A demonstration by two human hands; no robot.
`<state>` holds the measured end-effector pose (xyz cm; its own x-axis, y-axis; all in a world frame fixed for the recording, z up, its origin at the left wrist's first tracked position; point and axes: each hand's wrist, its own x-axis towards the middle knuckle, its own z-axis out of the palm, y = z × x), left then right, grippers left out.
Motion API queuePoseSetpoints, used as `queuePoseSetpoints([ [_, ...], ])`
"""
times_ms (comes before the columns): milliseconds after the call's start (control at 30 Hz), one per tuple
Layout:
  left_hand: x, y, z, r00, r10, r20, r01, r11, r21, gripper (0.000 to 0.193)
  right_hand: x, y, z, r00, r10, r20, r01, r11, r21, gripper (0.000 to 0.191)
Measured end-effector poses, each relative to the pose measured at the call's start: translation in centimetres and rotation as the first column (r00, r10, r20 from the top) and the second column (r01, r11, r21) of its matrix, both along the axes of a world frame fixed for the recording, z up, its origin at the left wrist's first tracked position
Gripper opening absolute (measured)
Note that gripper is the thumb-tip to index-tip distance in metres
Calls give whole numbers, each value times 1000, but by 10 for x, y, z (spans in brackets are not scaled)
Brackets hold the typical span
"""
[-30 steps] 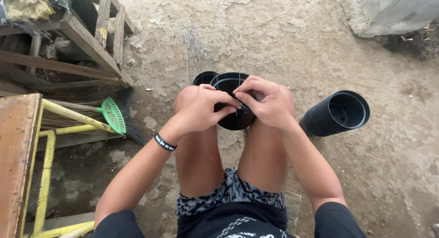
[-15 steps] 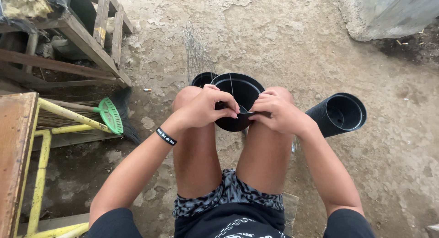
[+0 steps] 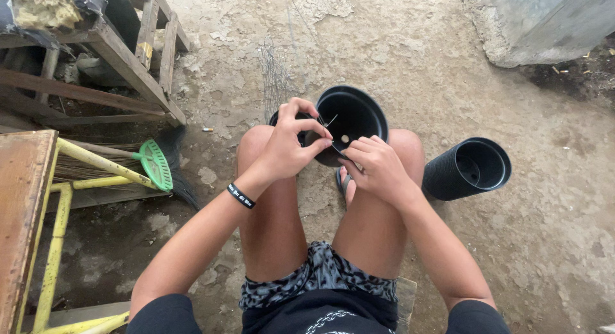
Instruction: The person sits on the ground and assembles wire baskets by threading metal wires through holes in black plastic pots. They bend and twist the wires by hand and use pliers to cut and secure the wire ends. The person repeats this process for multiple pots.
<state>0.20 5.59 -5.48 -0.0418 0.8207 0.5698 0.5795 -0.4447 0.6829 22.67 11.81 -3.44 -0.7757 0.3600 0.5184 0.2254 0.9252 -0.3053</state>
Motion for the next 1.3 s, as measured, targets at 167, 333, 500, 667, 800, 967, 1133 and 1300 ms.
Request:
queuePoseSetpoints([
  [167,-2,16,-27,881,-92,465,150,985,-88,8,-19,-14,-9,993,-106,-57,116,971,211,7],
  [333,1,26,-45,698,-21,716,215,960,-181,6,-33,-30,-14,969,-230,-88,247,915,319,8],
  [500,3,25,-36,769,44,637,111,973,-201,21,-39,-33,-15,955,-291,-63,291,863,413,3],
  [667,10,24,-25,683,51,728,113,978,-174,29,-43,-36,-21,941,-331,-68,322,816,480,8],
  [800,11,18,-21,819,197,539,-43,958,-284,26,-46,-37,-25,944,-329,-19,298,825,480,7],
  [967,17,6,-12,844,155,514,-40,973,-227,32,-41,-26,-15,966,-259,20,217,848,484,6],
  [1133,13,-18,-8,863,-74,500,100,995,-25,43,-4,-11,15,998,-54,20,45,946,321,14],
  [1300,-2,-19,3,866,28,500,-8,999,-42,40,42,-10,37,982,183,-46,-186,979,-88,17],
])
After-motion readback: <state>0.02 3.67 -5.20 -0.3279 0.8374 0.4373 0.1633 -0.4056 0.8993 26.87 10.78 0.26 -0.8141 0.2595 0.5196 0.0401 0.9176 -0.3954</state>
